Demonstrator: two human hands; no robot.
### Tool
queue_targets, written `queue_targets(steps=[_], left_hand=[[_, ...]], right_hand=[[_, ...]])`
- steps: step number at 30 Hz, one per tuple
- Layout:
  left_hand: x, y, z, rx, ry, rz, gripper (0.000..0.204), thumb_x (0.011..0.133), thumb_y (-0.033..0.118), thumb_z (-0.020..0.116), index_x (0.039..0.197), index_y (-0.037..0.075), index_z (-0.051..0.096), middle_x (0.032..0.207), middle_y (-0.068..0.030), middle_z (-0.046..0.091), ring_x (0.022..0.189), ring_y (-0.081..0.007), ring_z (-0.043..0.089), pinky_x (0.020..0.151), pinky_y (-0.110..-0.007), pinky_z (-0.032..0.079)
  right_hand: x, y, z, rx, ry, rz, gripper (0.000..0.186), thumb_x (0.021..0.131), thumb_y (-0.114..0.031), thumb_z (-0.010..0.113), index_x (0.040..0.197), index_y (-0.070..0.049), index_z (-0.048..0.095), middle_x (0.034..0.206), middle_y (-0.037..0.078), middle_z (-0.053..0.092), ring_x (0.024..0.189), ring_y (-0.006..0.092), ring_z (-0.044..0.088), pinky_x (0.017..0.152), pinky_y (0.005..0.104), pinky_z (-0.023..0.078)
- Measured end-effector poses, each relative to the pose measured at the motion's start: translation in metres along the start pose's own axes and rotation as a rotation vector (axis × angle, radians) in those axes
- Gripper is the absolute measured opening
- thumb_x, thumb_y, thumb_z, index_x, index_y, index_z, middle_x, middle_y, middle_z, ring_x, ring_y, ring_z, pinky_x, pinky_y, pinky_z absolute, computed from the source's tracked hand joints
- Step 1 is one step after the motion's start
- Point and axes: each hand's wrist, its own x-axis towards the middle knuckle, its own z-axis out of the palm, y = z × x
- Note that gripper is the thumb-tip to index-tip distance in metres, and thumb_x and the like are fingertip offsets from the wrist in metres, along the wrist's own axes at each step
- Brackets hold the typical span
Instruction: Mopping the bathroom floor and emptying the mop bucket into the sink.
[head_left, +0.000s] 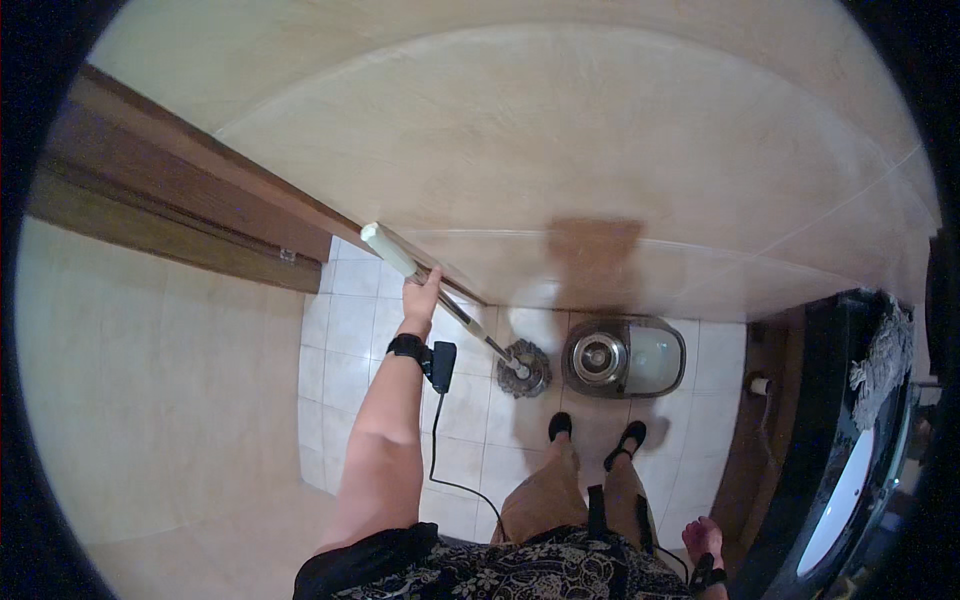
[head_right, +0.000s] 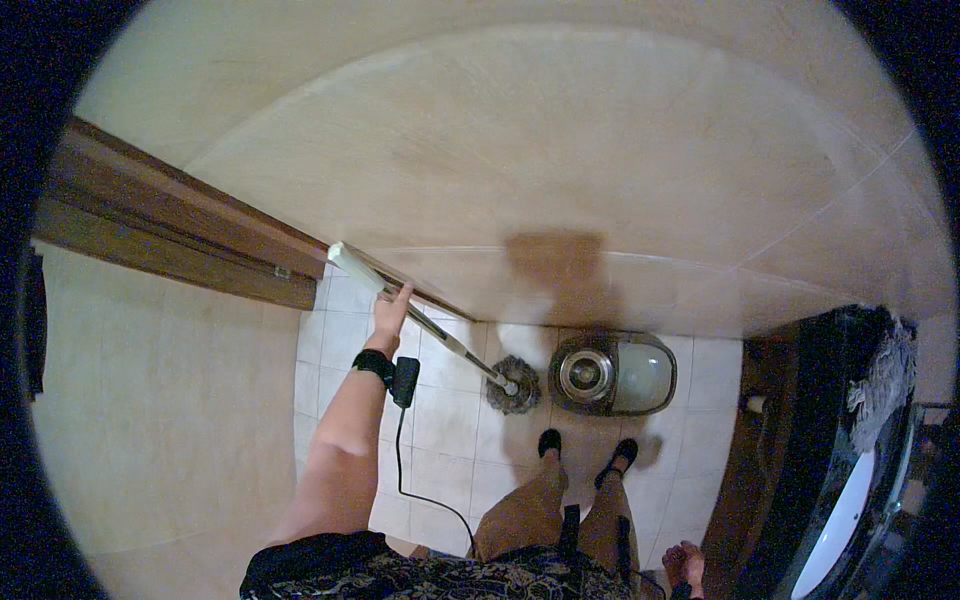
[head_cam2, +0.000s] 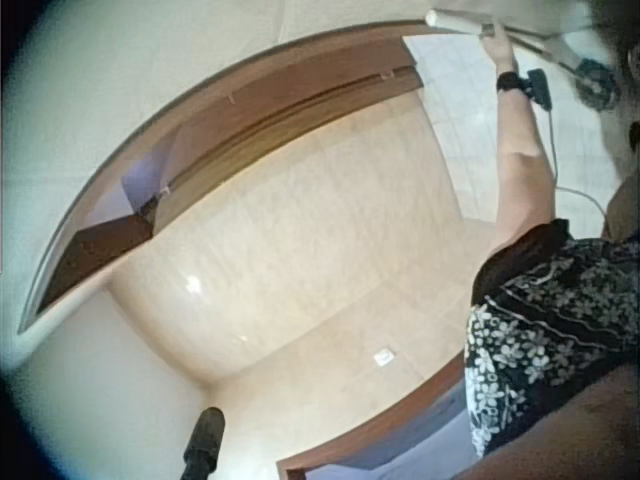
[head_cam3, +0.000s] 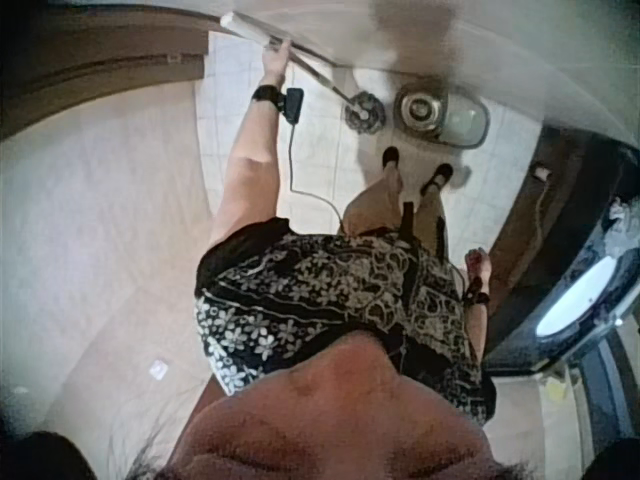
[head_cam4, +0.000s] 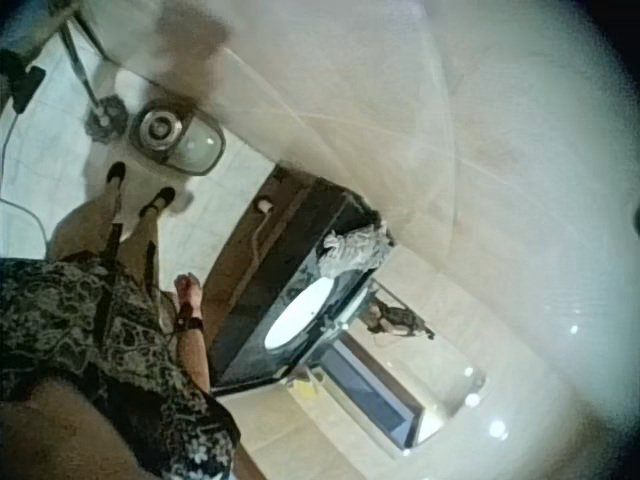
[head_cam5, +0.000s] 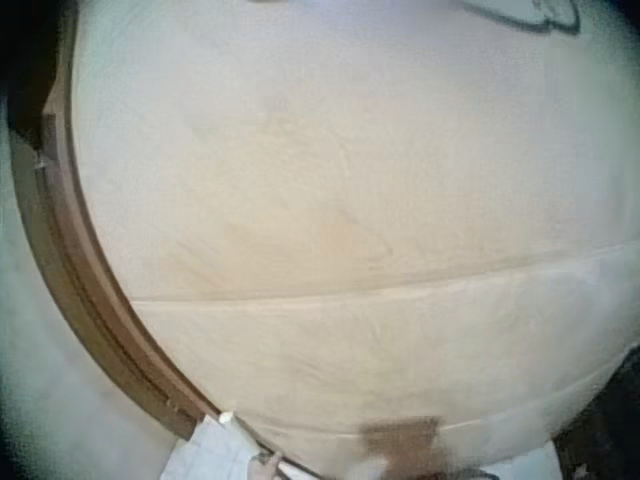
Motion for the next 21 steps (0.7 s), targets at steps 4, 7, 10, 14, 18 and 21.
queue_targets(steps=[4,7,10,14,18,21], left_hand=[[-0.020,0.021,0.003,0.033,-0.167,-0.140,0.056,0.061,0.023,0.075,0.102,-0.002,0.046,0.090,-0.0095,0.056,0.082,-0.0161,0.051,0.074,-0.028,0.040],[-0.029,-0.031,-0.013,0.137,-0.087,-0.201,0.098,0.053,0.033,0.078,0.121,-0.005,0.019,0.106,-0.0179,0.044,0.098,-0.0233,0.044,0.085,-0.031,0.035],[-0.081,-0.053,0.002,0.142,-0.139,-0.459,0.113,0.053,0.034,0.077,0.128,-0.001,0.001,0.126,-0.0265,0.025,0.114,-0.0296,0.032,0.095,-0.036,0.026],[-0.140,-0.152,0.014,0.539,-0.352,-0.712,0.094,0.057,0.043,0.073,0.122,0.000,0.021,0.100,-0.0152,0.049,0.094,-0.0198,0.045,0.081,-0.033,0.037],[-0.190,-0.145,0.073,0.631,-0.569,-0.777,0.075,0.063,0.042,0.068,0.118,0.003,0.035,0.085,-0.0059,0.055,0.070,-0.0137,0.051,0.054,-0.028,0.041],[-0.201,-0.165,0.124,0.591,-0.666,-0.730,0.070,0.065,0.039,0.067,0.118,0.004,0.036,0.087,-0.0061,0.055,0.069,-0.0131,0.052,0.051,-0.026,0.041]], right_hand=[[-0.009,-0.014,0.024,-0.107,-0.028,-0.030,0.013,0.075,-0.010,0.049,0.064,-0.010,0.042,0.054,0.003,0.041,0.051,0.0174,0.043,0.046,0.0304,0.036],[-0.005,-0.031,0.049,-0.213,-0.039,-0.056,0.006,0.076,-0.012,0.050,0.073,-0.009,0.047,0.059,0.004,0.046,0.056,0.0185,0.048,0.050,0.0311,0.041],[-0.001,-0.052,0.058,-0.278,0.082,-0.069,0.006,0.078,-0.013,0.050,0.082,-0.009,0.048,0.063,0.005,0.049,0.060,0.0198,0.052,0.055,0.0344,0.046],[0.054,-0.067,0.042,-0.303,-0.047,-0.003,0.021,0.078,-0.019,0.055,0.092,-0.008,0.045,0.073,0.008,0.052,0.066,0.0220,0.056,0.060,0.0374,0.051],[0.127,-0.074,0.052,-0.396,-0.052,0.023,0.025,0.079,-0.020,0.053,0.097,-0.008,0.041,0.079,0.010,0.052,0.067,0.0240,0.057,0.060,0.0384,0.051],[0.207,-0.074,0.055,-0.458,-0.082,0.012,0.026,0.080,-0.022,0.051,0.099,-0.010,0.038,0.082,0.011,0.050,0.068,0.0238,0.057,0.059,0.0391,0.051]])
